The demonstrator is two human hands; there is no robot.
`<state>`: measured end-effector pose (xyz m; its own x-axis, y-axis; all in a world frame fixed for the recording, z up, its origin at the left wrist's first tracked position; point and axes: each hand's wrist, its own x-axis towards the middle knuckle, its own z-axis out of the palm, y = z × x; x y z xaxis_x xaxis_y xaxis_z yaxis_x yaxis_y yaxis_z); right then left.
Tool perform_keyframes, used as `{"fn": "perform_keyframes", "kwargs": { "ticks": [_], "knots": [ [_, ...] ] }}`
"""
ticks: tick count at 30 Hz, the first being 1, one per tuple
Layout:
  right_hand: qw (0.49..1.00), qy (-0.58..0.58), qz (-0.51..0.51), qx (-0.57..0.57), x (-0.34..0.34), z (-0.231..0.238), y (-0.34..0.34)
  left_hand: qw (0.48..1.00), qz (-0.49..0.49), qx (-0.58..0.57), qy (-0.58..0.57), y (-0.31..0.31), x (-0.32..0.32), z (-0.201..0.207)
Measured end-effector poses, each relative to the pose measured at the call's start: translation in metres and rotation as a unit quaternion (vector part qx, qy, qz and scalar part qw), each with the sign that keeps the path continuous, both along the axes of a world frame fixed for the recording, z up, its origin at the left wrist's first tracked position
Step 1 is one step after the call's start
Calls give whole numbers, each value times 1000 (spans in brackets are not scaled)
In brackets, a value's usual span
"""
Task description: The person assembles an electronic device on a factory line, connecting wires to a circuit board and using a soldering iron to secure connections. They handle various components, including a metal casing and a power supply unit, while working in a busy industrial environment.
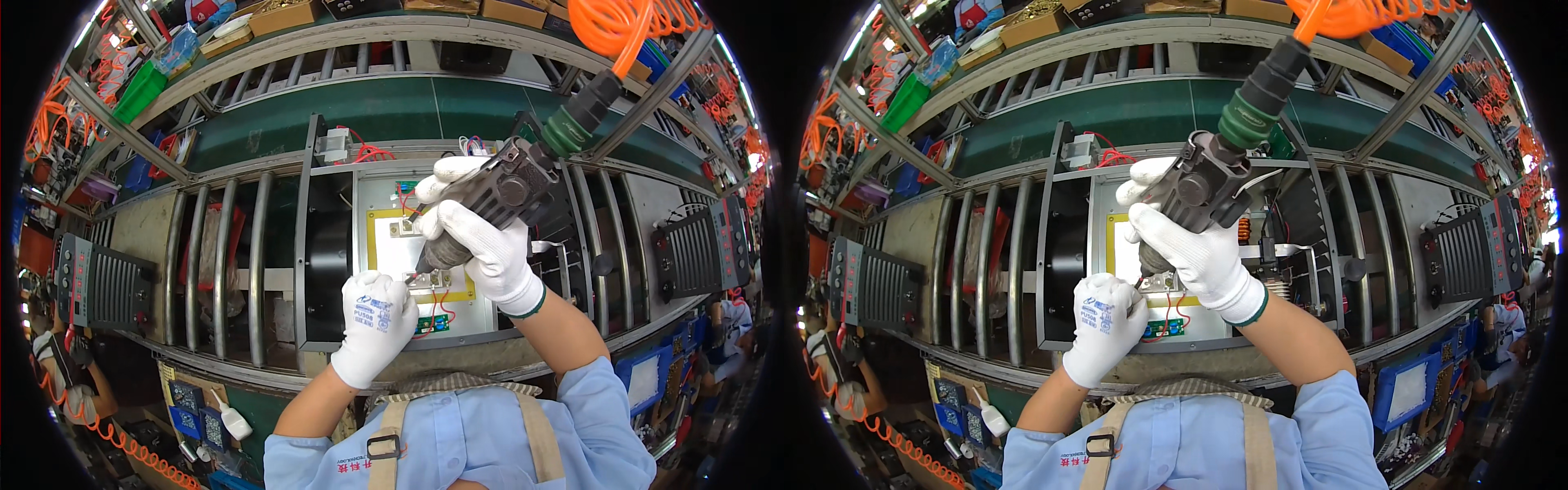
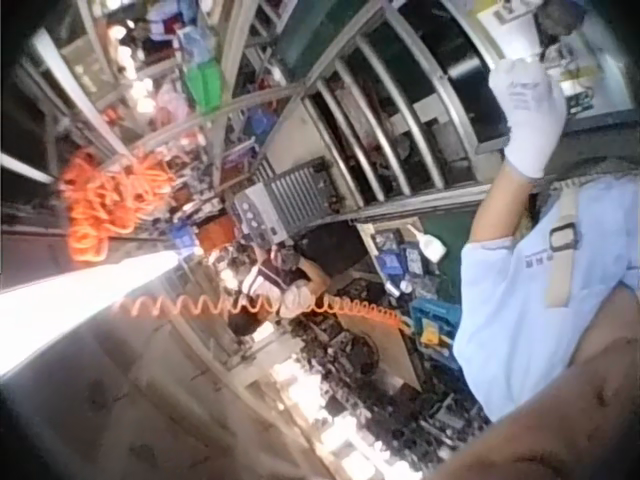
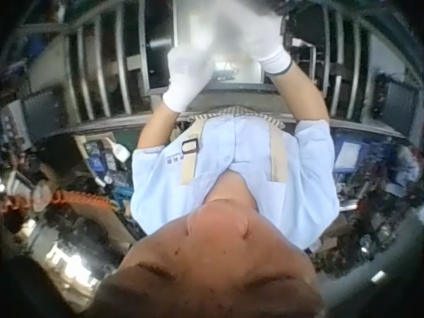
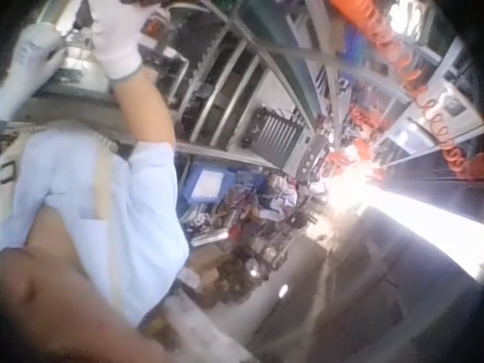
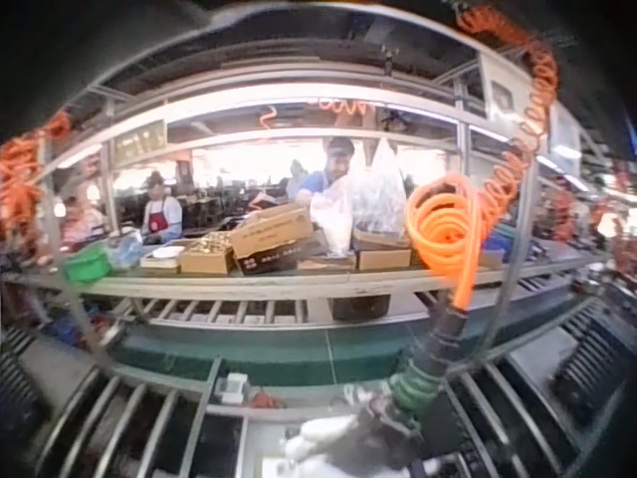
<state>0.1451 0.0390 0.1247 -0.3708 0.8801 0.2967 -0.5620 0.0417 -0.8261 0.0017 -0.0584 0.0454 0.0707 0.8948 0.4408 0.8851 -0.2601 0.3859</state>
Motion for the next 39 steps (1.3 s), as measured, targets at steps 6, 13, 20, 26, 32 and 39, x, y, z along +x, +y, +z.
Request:
{"fn": "perform_keyframes", "kwargs": {
  "ticks": [6,13,20,26,32,39],
  "knots": [
    [998,13,-47,27,10,-5,5,998,14,13,-54,-3,2,2],
    [995,-63,-26,70,11,23,9,999,-18,17,-45,2,0,4],
    [997,-45,48,39,-9,24,2,1000,-17,-20,-10,4,2,7],
    [986,-97,133,21,-14,21,-1,998,-31,-49,-3,3,0,1],
    [986,-114,124,18,-11,24,0,998,-28,-50,9,2,1,2],
    [998,-43,26,44,-2,17,1,998,-16,-36,40,4,4,5]
  ]
}}
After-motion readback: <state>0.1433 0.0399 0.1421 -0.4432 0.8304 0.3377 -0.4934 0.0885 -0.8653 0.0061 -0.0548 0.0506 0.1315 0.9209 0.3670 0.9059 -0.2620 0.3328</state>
